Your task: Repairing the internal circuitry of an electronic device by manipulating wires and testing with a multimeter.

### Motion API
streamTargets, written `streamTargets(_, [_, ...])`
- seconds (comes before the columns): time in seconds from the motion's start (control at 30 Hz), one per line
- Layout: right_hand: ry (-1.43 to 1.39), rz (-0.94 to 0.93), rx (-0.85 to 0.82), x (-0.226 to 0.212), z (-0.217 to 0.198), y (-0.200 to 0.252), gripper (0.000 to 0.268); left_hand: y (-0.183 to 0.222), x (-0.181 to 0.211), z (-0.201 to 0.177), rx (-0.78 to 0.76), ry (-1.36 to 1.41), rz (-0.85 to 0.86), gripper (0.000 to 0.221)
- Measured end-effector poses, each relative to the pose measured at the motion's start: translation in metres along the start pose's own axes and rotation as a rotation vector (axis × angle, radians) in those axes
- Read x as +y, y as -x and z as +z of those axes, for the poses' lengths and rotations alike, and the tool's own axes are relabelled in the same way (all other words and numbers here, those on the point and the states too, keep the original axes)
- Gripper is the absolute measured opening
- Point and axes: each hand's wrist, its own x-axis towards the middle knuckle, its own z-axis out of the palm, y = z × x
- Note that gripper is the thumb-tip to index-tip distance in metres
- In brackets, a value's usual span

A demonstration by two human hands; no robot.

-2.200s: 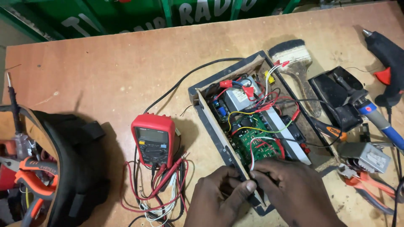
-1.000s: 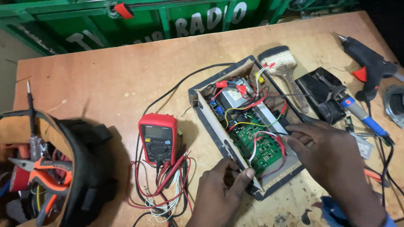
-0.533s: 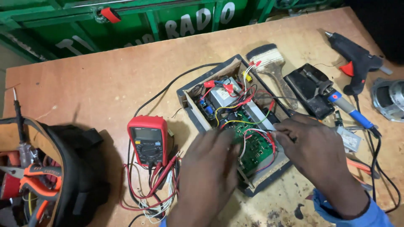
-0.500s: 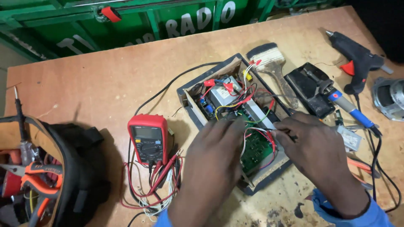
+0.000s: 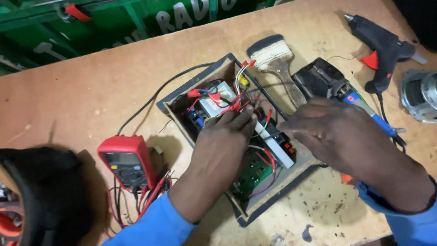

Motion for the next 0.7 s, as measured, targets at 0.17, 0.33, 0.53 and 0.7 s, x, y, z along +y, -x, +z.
streamTargets(0.17, [-0.008,0.028,-0.091,0.023,0.020,-0.013,0.045,0.002,0.001,-0.001,-0.029,-0.017,-0.029,0.064])
streamTargets(0.33, [-0.094,0.558,-0.490,0.013,0.005,-0.040,0.045,0.002,0.005,-0.004,-0.075,0.007,-0.052,0.067])
streamTargets(0.53, [0.080,0.470,-0.575,0.025,0.021,-0.048,0.047,0.001,0.008,0.000,-0.053,0.060,-0.119,0.052])
streamTargets(0.7, [0.098,0.445,-0.629,0.030,0.027,-0.055,0.054,0.002,0.008,0.002,-0.043,0.074,-0.151,0.050])
